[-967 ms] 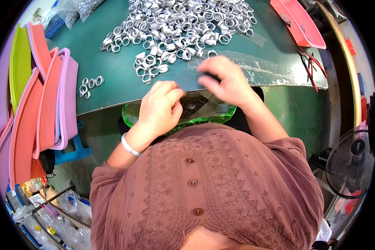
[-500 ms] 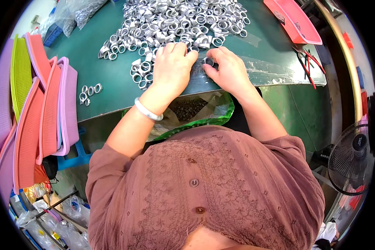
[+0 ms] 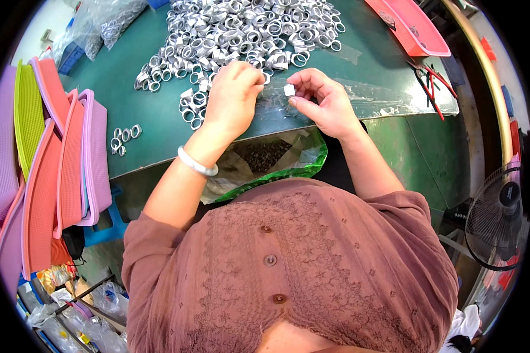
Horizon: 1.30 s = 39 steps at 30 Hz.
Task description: The person repeatedly picks small metal rings and cylindrical caps from a pile on a green table, fits the caps onto the rings, and places the assembled units into a green mesh bag. The hands work continuously with the parts, handling them one at a time.
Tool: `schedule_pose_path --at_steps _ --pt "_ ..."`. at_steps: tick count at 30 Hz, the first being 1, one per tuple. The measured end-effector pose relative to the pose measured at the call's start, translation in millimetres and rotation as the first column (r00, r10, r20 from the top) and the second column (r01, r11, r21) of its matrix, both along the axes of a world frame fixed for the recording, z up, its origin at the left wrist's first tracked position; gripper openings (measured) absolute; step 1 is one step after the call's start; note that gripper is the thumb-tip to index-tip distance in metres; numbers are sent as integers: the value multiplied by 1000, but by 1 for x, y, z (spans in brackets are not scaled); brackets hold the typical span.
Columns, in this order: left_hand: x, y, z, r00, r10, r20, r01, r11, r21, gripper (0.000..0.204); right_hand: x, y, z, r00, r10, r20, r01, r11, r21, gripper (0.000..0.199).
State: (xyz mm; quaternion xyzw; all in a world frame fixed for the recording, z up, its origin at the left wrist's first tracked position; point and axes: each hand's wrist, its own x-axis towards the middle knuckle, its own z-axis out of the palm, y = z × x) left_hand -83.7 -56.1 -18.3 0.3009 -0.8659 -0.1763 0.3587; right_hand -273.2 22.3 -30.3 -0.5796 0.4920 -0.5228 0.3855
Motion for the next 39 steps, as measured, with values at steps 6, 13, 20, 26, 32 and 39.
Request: schedule_pose_path --at_steps 6,13,20,26,32,39 --pt "19 31 -5 778 82 -623 473 576 667 7 14 5 5 989 82 120 -73 994 -77 26" --pt "42 54 -20 694 22 -719 531 659 533 10 30 11 11 980 198 34 -191 971 -145 29" --pt "62 65 -27 717 19 -697 499 684 532 11 38 12 13 950 302 -78 -310 940 -141 29" --pt "80 70 -8 942 -131 -309 265 856 444 9 40 13 14 928 339 -155 -358 926 -121 30" --pt "85 80 -1 967 -96 234 51 980 191 11 42 7 17 778 306 -548 -461 871 -168 37" --pt "67 54 6 938 319 136 -325 945 25 23 60 -28 12 705 -94 -703 -107 966 -236 25"
